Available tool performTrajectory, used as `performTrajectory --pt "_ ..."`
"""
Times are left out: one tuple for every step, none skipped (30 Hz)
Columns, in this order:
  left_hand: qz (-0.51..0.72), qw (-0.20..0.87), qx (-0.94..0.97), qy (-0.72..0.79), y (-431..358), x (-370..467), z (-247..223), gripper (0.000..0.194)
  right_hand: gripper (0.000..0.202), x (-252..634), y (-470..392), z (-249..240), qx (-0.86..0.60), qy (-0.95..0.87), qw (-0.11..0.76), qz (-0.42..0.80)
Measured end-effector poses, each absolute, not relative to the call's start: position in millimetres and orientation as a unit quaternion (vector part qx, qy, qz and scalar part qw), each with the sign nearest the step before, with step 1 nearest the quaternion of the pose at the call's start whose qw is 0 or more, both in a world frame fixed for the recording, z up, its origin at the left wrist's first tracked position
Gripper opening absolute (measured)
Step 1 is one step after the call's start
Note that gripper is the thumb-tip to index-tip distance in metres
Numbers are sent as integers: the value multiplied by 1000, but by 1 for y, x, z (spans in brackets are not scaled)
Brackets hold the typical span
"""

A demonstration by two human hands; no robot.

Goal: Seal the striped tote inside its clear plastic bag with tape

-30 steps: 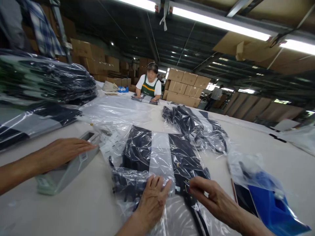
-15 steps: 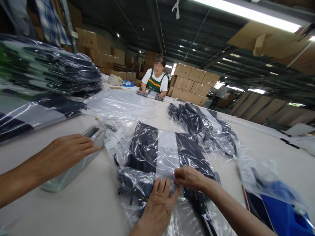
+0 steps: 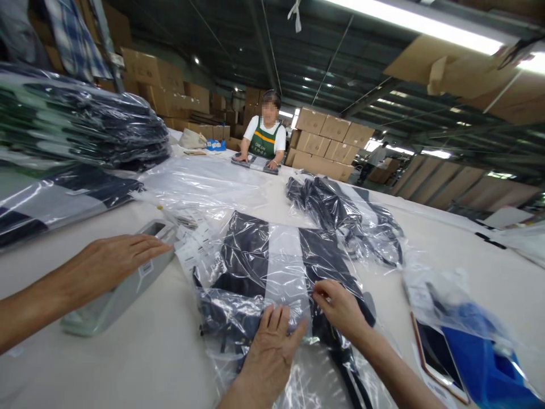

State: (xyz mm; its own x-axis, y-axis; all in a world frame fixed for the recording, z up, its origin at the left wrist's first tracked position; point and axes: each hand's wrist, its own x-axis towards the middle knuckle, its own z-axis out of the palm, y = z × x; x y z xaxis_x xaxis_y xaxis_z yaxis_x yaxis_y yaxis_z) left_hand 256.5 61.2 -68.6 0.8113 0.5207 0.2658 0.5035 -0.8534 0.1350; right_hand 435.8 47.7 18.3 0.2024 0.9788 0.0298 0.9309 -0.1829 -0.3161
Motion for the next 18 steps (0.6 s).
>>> performTrajectory --pt "156 20 950 269 61 257 -70 48 17 425 37 15 -731 -659 156 80" --pt "162 9 949 269 61 258 -70 47 21 414 27 10 -696 -693 175 74" --pt "166 -2 949 268 61 259 -71 45 23 403 19 4 -665 -719 190 67" --pt "167 -13 950 265 61 259 -70 44 25 393 12 -4 -646 -734 202 57" --pt "167 -22 950 261 61 260 -70 43 28 384 8 -12 -640 -737 215 44" --pt "167 -27 951 258 62 260 -69 44 30 377 5 -19 -641 -730 235 31" --pt "166 -28 952 256 62 259 -69 45 32 372 3 -26 -644 -719 260 25" --pt "164 -24 952 257 62 259 -69 45 33 368 3 -31 -651 -700 290 35" --pt "164 -17 951 262 62 259 -69 44 33 366 2 -34 -661 -675 323 62" --pt "164 -9 949 270 62 258 -69 42 33 366 0 -35 -671 -642 356 107" --pt "164 -4 947 277 63 257 -70 40 34 368 -2 -34 -679 -603 387 161" --pt "164 -1 945 283 63 257 -70 41 36 373 -7 -31 -685 -561 414 212" --pt "164 -2 944 286 63 256 -70 44 39 380 -14 -28 -692 -517 440 247" --pt "160 -6 945 286 64 256 -69 50 42 391 -23 -23 -701 -475 462 261" --pt "155 -15 947 283 64 255 -68 57 44 405 -35 -18 -715 -439 483 249" --pt "153 -29 948 278 64 255 -67 63 45 422 -48 -13 -734 -405 500 218" --pt "160 -48 948 273 64 254 -67 66 46 441 -62 -8 -756 -372 511 174" --pt "178 -69 944 267 64 252 -67 68 47 462 -77 -3 -779 -339 514 121"
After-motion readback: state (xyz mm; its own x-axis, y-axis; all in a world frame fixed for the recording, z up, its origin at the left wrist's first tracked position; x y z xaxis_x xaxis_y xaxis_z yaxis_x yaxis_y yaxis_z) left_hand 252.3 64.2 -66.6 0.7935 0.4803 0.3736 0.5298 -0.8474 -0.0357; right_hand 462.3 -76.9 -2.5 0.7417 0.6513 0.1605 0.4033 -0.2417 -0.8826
